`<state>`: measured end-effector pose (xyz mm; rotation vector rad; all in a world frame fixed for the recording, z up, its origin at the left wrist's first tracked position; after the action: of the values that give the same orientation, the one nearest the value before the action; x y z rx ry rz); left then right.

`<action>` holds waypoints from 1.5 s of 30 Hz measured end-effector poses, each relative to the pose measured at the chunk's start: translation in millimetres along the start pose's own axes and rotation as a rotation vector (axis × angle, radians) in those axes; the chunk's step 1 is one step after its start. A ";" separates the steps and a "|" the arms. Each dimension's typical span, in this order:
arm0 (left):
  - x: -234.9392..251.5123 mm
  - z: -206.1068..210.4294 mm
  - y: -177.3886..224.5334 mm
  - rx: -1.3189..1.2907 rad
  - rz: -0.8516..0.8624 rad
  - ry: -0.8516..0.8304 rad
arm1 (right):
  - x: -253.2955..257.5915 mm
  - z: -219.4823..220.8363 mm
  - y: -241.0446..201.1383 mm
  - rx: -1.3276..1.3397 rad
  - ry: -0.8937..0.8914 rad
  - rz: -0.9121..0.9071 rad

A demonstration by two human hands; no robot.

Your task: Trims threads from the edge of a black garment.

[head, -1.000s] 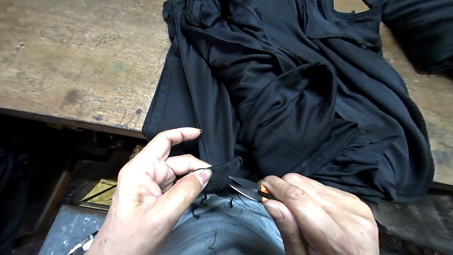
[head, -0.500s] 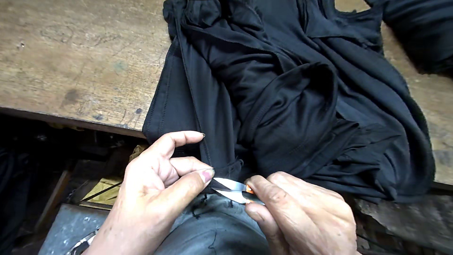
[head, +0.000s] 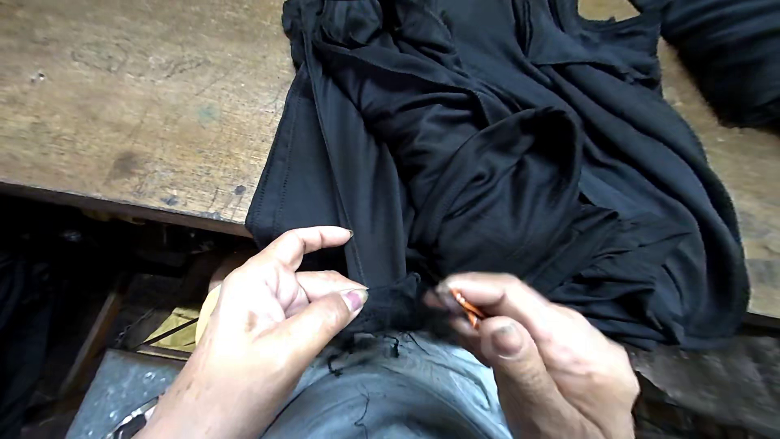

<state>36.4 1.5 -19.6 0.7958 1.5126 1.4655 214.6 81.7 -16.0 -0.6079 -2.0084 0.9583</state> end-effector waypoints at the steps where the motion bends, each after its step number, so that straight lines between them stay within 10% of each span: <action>1: 0.4 -0.7 0.1 0.044 0.015 0.005 | 4.1 0.4 1.9 0.064 0.002 0.053; 7: 5.1 -11.3 -3.9 0.053 0.092 -0.029 | 34.2 20.0 -3.2 0.190 0.024 -0.020; 14: 14.6 -25.7 -1.5 0.067 0.076 -0.021 | 37.1 -2.1 17.7 0.606 0.195 0.388; 21: 12.5 -33.0 -7.0 -0.053 0.052 -0.014 | -4.7 16.0 -0.9 0.227 -0.385 0.022; 28: 9.4 -22.8 -3.2 -0.063 0.098 -0.018 | 11.4 5.3 -8.5 0.268 0.045 0.145; 34: 5.0 -15.1 5.2 0.037 0.150 -0.029 | 22.9 19.9 -12.7 0.293 0.044 0.021; 40: 15.4 -24.2 -6.5 -0.058 -0.002 0.017 | 19.9 -1.9 13.2 0.952 0.080 0.559; 45: 17.6 -22.7 -10.1 -0.120 -0.056 0.001 | 17.5 -1.3 13.4 0.598 0.045 0.443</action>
<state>9.8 6.2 -33.5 0.6761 1.4225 1.5000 207.0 102.3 -18.2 -0.7309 -1.4512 1.7044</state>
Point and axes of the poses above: each hand's wrist, its own x-axis towards the middle knuckle, its own z-axis out of the palm, y = z × x, the point moved 5 cm from there along x, towards the middle knuckle, and after that the axes turned 7 degrees about y, right-handed, at the moved point
